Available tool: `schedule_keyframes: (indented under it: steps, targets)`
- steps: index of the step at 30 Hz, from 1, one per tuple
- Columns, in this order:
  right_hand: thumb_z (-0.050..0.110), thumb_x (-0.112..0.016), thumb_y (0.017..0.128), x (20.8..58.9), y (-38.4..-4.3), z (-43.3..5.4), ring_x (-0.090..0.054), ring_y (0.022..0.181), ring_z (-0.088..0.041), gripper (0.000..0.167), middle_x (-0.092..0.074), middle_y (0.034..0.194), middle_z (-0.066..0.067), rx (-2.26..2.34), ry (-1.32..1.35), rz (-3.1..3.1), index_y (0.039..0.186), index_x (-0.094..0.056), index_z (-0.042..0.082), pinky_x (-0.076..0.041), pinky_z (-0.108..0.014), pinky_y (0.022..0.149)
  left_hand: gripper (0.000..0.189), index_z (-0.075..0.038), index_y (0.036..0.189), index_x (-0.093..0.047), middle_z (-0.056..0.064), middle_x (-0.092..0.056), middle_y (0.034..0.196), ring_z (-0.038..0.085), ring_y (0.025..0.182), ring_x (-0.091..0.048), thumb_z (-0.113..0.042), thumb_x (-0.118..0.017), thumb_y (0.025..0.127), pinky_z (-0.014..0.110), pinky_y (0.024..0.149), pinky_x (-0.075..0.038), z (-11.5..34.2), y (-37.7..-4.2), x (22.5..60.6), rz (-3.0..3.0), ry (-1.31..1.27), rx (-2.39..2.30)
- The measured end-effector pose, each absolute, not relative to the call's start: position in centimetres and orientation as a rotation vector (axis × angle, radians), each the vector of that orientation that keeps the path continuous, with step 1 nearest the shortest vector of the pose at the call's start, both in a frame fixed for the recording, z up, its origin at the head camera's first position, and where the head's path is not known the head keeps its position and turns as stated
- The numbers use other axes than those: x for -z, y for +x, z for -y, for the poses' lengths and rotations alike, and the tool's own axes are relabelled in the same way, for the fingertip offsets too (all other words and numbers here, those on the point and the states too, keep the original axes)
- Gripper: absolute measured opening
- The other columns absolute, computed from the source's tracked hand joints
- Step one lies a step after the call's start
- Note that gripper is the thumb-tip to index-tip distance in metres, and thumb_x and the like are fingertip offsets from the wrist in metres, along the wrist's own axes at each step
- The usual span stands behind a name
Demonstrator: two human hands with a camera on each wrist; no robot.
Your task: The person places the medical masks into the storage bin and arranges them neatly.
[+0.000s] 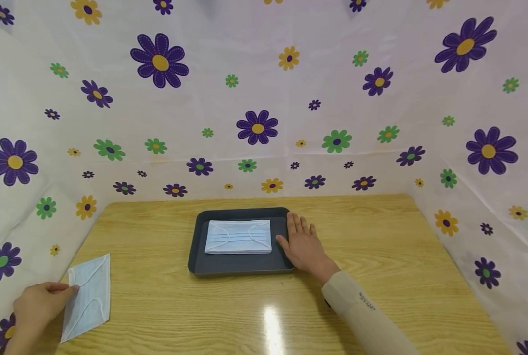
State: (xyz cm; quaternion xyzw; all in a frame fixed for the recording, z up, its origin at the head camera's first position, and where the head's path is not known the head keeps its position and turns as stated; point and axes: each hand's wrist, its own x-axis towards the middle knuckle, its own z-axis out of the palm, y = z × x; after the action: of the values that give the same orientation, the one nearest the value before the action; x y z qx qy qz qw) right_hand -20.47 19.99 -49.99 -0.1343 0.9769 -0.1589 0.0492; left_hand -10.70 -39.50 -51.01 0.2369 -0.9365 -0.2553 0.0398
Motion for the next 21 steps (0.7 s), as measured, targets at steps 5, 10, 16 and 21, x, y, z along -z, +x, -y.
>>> schedule_keyframes:
  steps: [5, 10, 16, 21]
  targets:
    - [0.042, -0.04, 0.114, 50.2, -20.5, -20.0, -0.018, 0.158, -0.052, 0.077, -0.019, 0.172, -0.031, 0.484, -0.402, -2.976, 0.165, -0.01, -0.008, -0.017, -0.07, 0.126, 0.036, 0.014, 0.1, -0.075, 0.023, -0.075, 0.081, 0.041, 0.077, -0.068, -0.021, -0.074, 0.092, 0.038, 0.065, -0.043, 39.5, -10.9, 51.1, 2.876, 0.712, 0.793]
    - [0.041, -0.04, 0.114, 50.1, -20.5, -20.0, -0.018, 0.158, -0.053, 0.077, -0.018, 0.171, -0.031, 0.5, -0.409, -2.969, 0.165, -0.01, -0.008, -0.017, -0.071, 0.125, 0.038, 0.013, 0.105, -0.074, 0.018, -0.075, 0.082, 0.028, 0.072, -0.066, -0.024, -0.071, 0.094, 0.036, 0.065, -0.044, 39.4, -11.1, 51.2, 2.89, 0.698, 0.807]
    - [0.041, -0.04, 0.114, 50.0, -20.4, -20.0, -0.018, 0.158, -0.053, 0.077, -0.018, 0.172, -0.031, 0.499, -0.401, -2.963, 0.165, -0.01, -0.009, -0.016, -0.071, 0.126, 0.043, 0.01, 0.114, -0.071, 0.02, -0.077, 0.093, 0.015, 0.073, -0.064, -0.03, -0.068, 0.099, 0.025, 0.059, -0.046, 39.2, -11.6, 50.8, 2.895, 0.708, 0.916]
    - [0.041, -0.041, 0.114, 50.0, -20.5, -20.0, -0.018, 0.158, -0.053, 0.077, -0.018, 0.171, -0.031, 0.503, -0.403, -2.967, 0.165, -0.011, -0.009, -0.016, -0.071, 0.125, 0.052, 0.009, 0.128, -0.065, 0.032, -0.075, 0.113, 0.03, 0.084, -0.075, -0.036, -0.065, 0.102, 0.023, 0.058, -0.05, 38.7, -12.0, 50.3, 2.871, 0.75, 1.045]
